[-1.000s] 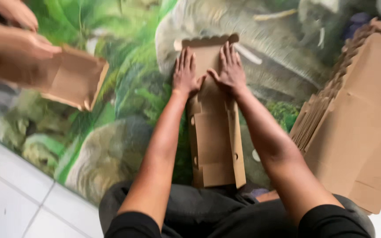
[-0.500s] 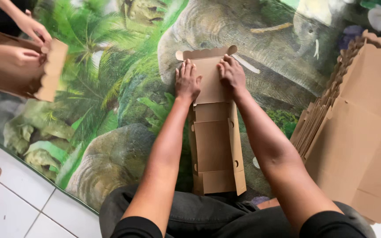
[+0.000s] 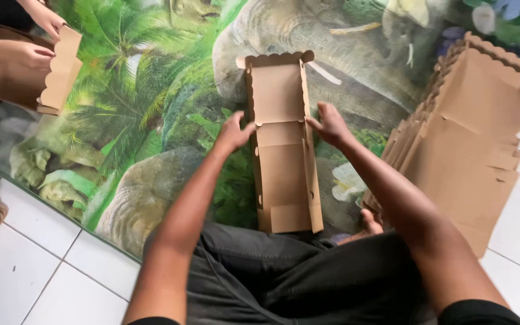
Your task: The person sits on the floor and assembles a flat-packed cardboard box by hand. They fold the side flaps, tuck the tabs into slots, and secure the box structure. Another person is visible in the background assembling a similar box.
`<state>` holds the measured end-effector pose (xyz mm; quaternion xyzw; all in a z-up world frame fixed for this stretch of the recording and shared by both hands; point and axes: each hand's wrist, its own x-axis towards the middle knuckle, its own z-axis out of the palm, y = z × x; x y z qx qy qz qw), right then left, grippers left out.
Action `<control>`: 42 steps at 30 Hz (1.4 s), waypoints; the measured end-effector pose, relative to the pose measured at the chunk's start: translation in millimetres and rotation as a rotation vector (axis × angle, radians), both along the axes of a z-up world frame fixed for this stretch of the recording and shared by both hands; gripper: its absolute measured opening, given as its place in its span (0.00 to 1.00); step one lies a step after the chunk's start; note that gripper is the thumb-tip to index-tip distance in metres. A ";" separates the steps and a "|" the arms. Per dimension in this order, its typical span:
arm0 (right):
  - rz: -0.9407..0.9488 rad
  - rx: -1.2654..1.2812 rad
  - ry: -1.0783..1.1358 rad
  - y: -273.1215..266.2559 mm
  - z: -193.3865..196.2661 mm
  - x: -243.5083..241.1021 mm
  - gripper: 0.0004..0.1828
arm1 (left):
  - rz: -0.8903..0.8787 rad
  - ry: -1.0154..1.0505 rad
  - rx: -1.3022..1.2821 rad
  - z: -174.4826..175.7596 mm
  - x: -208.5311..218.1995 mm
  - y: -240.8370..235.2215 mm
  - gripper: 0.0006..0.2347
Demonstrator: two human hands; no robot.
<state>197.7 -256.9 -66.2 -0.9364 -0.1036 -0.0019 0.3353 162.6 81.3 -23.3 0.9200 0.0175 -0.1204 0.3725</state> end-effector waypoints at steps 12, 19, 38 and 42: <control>0.294 -0.479 0.620 58.0 200.5 -254.3 0.32 | -0.076 0.360 0.285 148.6 -232.3 -59.0 0.33; 0.283 -0.666 0.462 62.0 127.3 -238.5 0.37 | -0.258 0.010 0.449 65.5 -209.7 -65.9 0.27; 0.339 -0.878 0.453 19.4 82.4 -194.8 0.60 | -0.454 0.124 0.490 50.3 -207.9 -62.1 0.59; 0.333 -0.791 0.694 34.9 127.9 -199.4 0.74 | -0.410 0.208 0.314 46.6 -201.2 -52.9 0.60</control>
